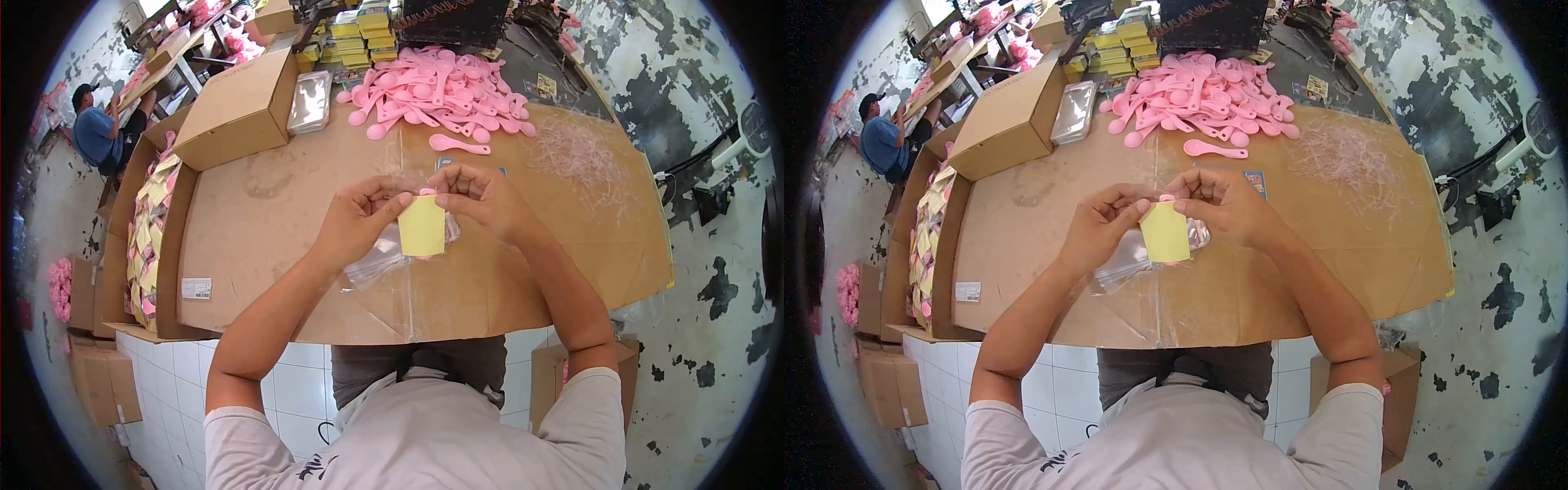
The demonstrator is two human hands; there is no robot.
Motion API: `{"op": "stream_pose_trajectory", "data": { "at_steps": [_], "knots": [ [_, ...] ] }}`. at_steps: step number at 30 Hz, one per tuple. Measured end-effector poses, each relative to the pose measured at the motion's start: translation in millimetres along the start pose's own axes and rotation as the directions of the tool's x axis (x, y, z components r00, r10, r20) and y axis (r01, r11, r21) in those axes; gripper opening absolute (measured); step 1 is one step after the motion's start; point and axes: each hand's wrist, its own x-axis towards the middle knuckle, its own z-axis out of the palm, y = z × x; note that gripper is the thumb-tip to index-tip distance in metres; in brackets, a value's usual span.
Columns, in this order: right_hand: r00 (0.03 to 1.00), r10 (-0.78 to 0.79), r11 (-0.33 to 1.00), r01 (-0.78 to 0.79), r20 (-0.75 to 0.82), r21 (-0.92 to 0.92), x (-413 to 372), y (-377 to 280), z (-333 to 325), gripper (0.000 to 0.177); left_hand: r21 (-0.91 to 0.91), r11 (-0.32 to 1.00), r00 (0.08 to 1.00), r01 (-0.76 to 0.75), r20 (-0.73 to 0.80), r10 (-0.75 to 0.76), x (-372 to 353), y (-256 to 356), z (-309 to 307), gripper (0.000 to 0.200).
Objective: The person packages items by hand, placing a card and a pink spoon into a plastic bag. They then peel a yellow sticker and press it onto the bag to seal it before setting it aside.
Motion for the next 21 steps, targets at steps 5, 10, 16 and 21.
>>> {"op": "stream_pose_trajectory", "data": {
  "at_steps": [5,10,16,21],
  "knots": [
    [0.997,0.034,0.999,-0.031,-0.069,0.042,-2.3,9.0,-3.6,0.018,0.065,0.997,0.999,0.049,-0.013,-0.048,1.2,-3.4,-3.2,0.024],
    [0.995,0.051,0.997,-0.046,-0.087,0.054,-3.5,16.5,-10.1,0.012,0.105,0.994,0.999,0.019,-0.048,-0.015,0.7,-8.4,-4.4,0.023],
    [0.996,-0.073,0.997,0.075,-0.055,0.024,-3.7,28.2,-16.1,0.014,0.171,0.984,0.998,-0.056,-0.032,0.062,-0.2,-8.0,-6.0,0.019],
    [0.993,-0.117,0.993,0.117,0.007,0.014,-2.5,30.1,-22.4,0.012,0.233,0.965,0.992,-0.122,0.028,0.119,-0.3,-13.2,-13.6,0.021]
  ]
}}
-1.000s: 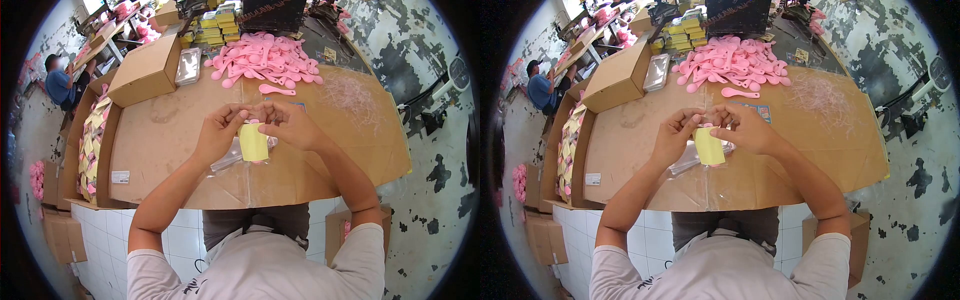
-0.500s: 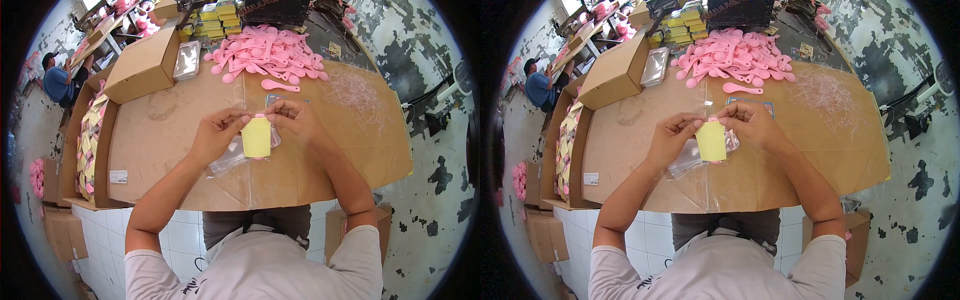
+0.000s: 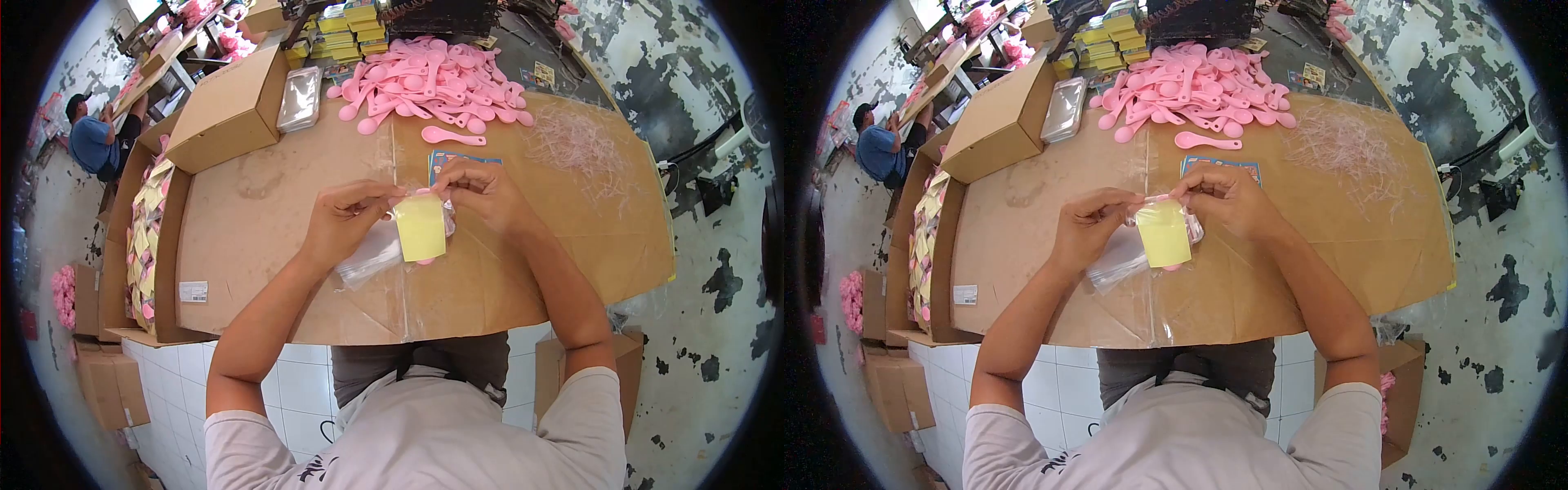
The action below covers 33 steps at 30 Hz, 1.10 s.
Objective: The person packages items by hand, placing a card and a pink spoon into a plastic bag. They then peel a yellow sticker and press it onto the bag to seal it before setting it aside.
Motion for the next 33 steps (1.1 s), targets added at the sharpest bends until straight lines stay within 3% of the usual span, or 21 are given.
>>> {"op": "stream_pose_trajectory", "data": {
  "at_steps": [8,17,23,33],
  "knots": [
    [0.997,0.075,0.997,-0.076,-0.032,-0.026,-2.4,-5.2,-0.7,0.012,-0.105,0.993,0.998,0.055,0.012,-0.055,-0.7,10.3,3.4,0.016],
    [0.989,0.144,0.99,-0.144,-0.022,-0.005,-3.2,-3.0,2.9,0.016,-0.074,0.961,0.963,0.267,-0.019,-0.269,0.7,0.4,1.8,0.017],
    [0.983,0.184,0.983,-0.184,-0.02,0.014,-3.9,-6.1,3.1,0.019,-0.199,0.959,0.979,0.203,0.022,-0.203,1.1,1.3,3.9,0.035],
    [0.993,0.111,0.993,-0.112,-0.032,-0.036,-5.0,-1.9,8.0,0.028,-0.214,0.955,0.979,0.204,0.036,-0.201,2.2,1.6,0.9,0.037]
  ]
}}
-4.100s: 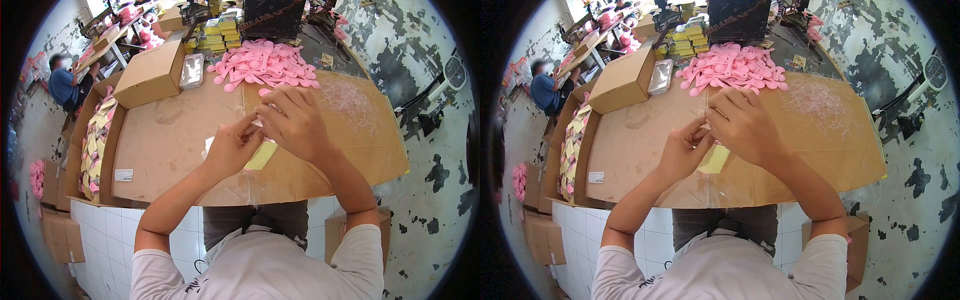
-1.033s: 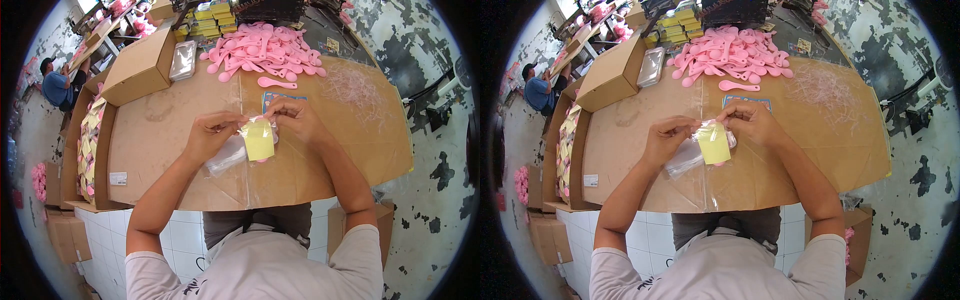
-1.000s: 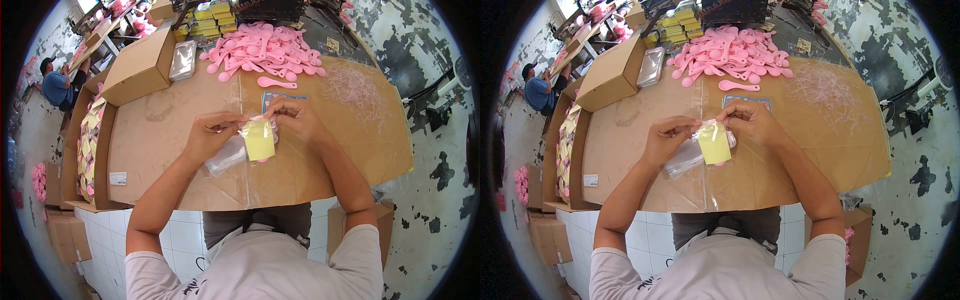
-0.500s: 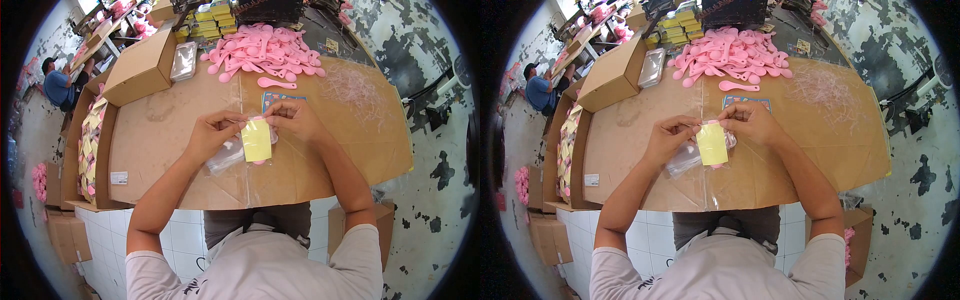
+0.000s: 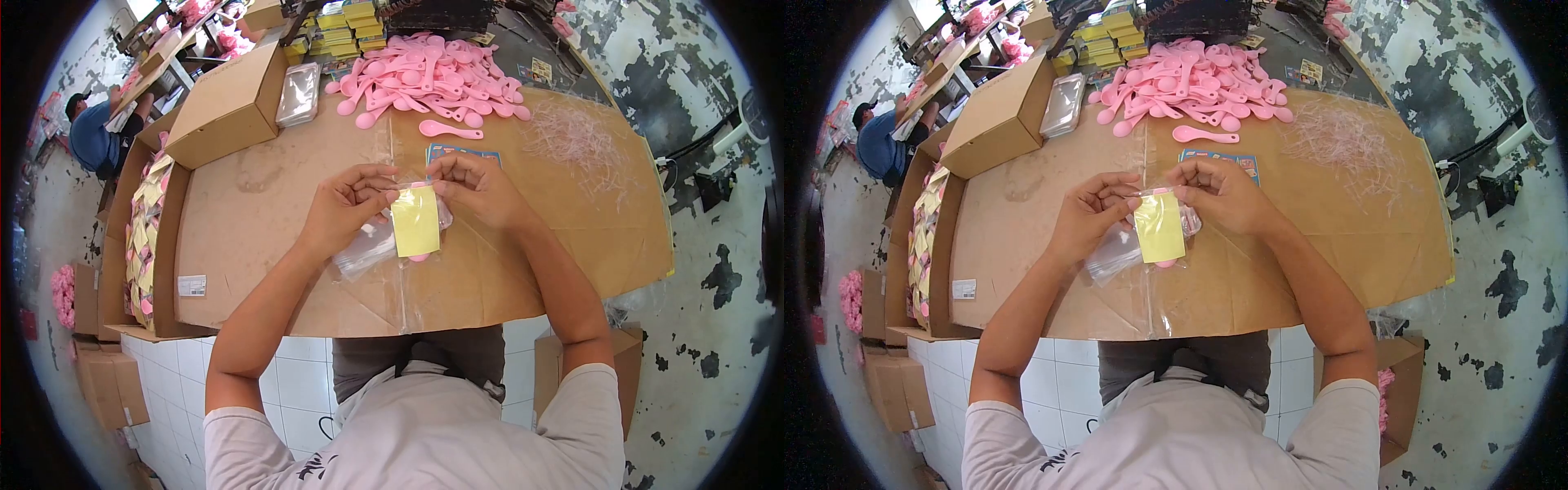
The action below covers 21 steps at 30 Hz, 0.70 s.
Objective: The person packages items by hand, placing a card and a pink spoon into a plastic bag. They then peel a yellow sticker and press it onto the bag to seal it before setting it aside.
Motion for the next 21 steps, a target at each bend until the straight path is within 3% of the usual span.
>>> {"op": "stream_pose_trajectory", "data": {
  "at_steps": [4,8,11,14,16,18,19,20,21],
  "knots": [
    [0.99,0.061,0.994,-0.072,0.13,0.087,-6.4,-17.9,11.5,0.039,0.016,1.0,1.0,-0.022,-0.011,0.022,0.3,3.3,-1.2,0.039],
    [0.988,0.078,0.994,-0.088,0.137,0.065,-3.6,-4.3,4.8,0.04,0.027,0.999,0.997,-0.047,-0.066,0.049,-3.9,13.9,3.7,0.04],
    [0.991,0.034,0.994,-0.047,0.126,0.096,-4.8,-9.5,5.1,0.039,0.043,0.999,1.0,0.009,0.026,-0.01,-10.6,14.8,7.1,0.036],
    [0.996,0.04,0.998,-0.044,0.078,0.051,-7.2,-17.2,4.6,0.033,0.184,0.973,0.973,0.141,0.158,-0.171,-22.5,20.1,-5.8,0.032],
    [0.996,0.088,0.995,-0.088,-0.002,-0.05,-3.6,-12.6,-8.0,0.028,0.213,0.969,0.991,0.125,0.015,-0.131,-40.0,40.4,-17.6,0.029],
    [0.986,-0.079,0.856,-0.009,-0.147,-0.516,-2.3,-12.2,-23.7,0.027,0.256,0.965,0.987,0.063,-0.158,-0.022,-60.4,52.2,-48.1,0.018],
    [0.966,-0.182,0.704,-0.003,-0.185,-0.71,-1.7,-11.4,-31.5,0.026,0.237,0.971,0.926,-0.033,-0.358,0.119,-70.9,53.8,-62.2,0.02],
    [0.953,-0.219,0.675,-0.009,-0.211,-0.738,-1.2,-9.2,-39.0,0.028,0.193,0.964,0.822,-0.183,-0.508,0.258,-81.1,52.8,-85.2,0.026],
    [0.938,-0.254,0.645,-0.018,-0.236,-0.764,-1.3,-5.8,-45.8,0.029,0.136,0.919,0.654,-0.371,-0.664,0.363,-89.3,45.8,-114.2,0.031]
  ]
}}
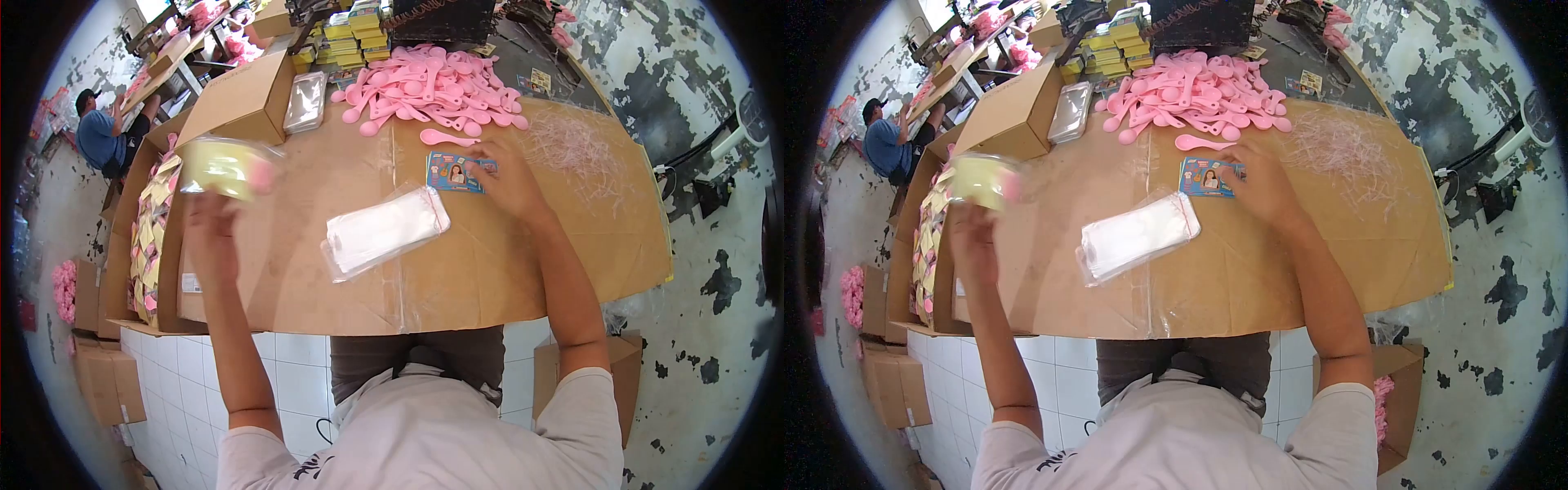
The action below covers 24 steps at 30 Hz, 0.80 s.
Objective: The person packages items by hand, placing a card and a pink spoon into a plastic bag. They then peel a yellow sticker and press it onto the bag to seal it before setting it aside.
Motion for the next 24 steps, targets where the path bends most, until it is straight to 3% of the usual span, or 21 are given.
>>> {"op": "stream_pose_trajectory", "data": {
  "at_steps": [1,3,6,7,10,11,13,16,19,22,24],
  "knots": [
    [0.999,-0.004,0.999,0.002,-0.044,-0.04,0.0,5.0,-0.8,0.03,-0.207,0.975,0.986,-0.077,-0.161,0.044,8.1,5.7,-8.5,0.038],
    [0.999,-0.027,0.994,0.023,-0.032,-0.109,0.7,10.6,-2.2,0.032,-0.218,0.976,0.999,-0.018,-0.052,0.007,5.7,13.6,-2.8,0.049],
    [0.999,-0.03,0.973,0.039,0.041,-0.229,-2.3,15.8,0.1,0.035,0.224,0.964,0.953,0.141,0.232,-0.194,-8.6,0.8,28.9,0.046],
    [0.997,-0.023,0.962,0.041,0.071,-0.272,-2.9,16.8,1.4,0.037,0.365,0.923,0.899,0.119,0.354,-0.256,-10.3,-6.7,43.9,0.043],
    [0.996,0.044,0.966,-0.022,0.08,-0.256,-1.2,17.4,4.3,0.04,0.61,0.79,0.747,-0.063,0.554,-0.368,-23.1,-22.4,99.7,0.037],
    [0.999,0.008,0.975,0.004,0.052,-0.222,-0.7,18.6,5.8,0.038,0.635,0.716,0.716,-0.289,0.64,-0.279,-22.4,-35.7,112.0,0.036],
    [0.998,-0.06,0.986,0.058,-0.01,-0.158,-0.2,20.7,5.6,0.034,0.684,0.565,0.671,-0.461,0.686,-0.283,-25.6,-49.1,133.7,0.029],
    [0.997,0.073,0.992,-0.074,0.017,0.104,2.5,13.1,3.3,0.029,0.679,0.546,0.68,-0.491,0.69,-0.247,-25.6,-59.7,145.3,0.021],
    [0.983,0.178,0.956,-0.183,0.041,0.229,3.6,12.4,2.9,0.023,0.661,0.693,0.666,-0.288,0.658,-0.351,-20.9,-61.5,143.5,0.017],
    [0.989,0.144,0.934,-0.121,-0.044,0.338,5.3,19.4,9.2,0.022,0.413,0.898,0.733,-0.151,0.656,-0.179,-24.1,-69.4,137.8,0.016],
    [0.988,-0.051,0.985,0.074,-0.148,0.153,6.3,19.6,8.1,0.02,0.289,0.946,0.677,0.143,0.668,-0.307,-21.7,-68.7,134.9,0.022]
  ]
}}
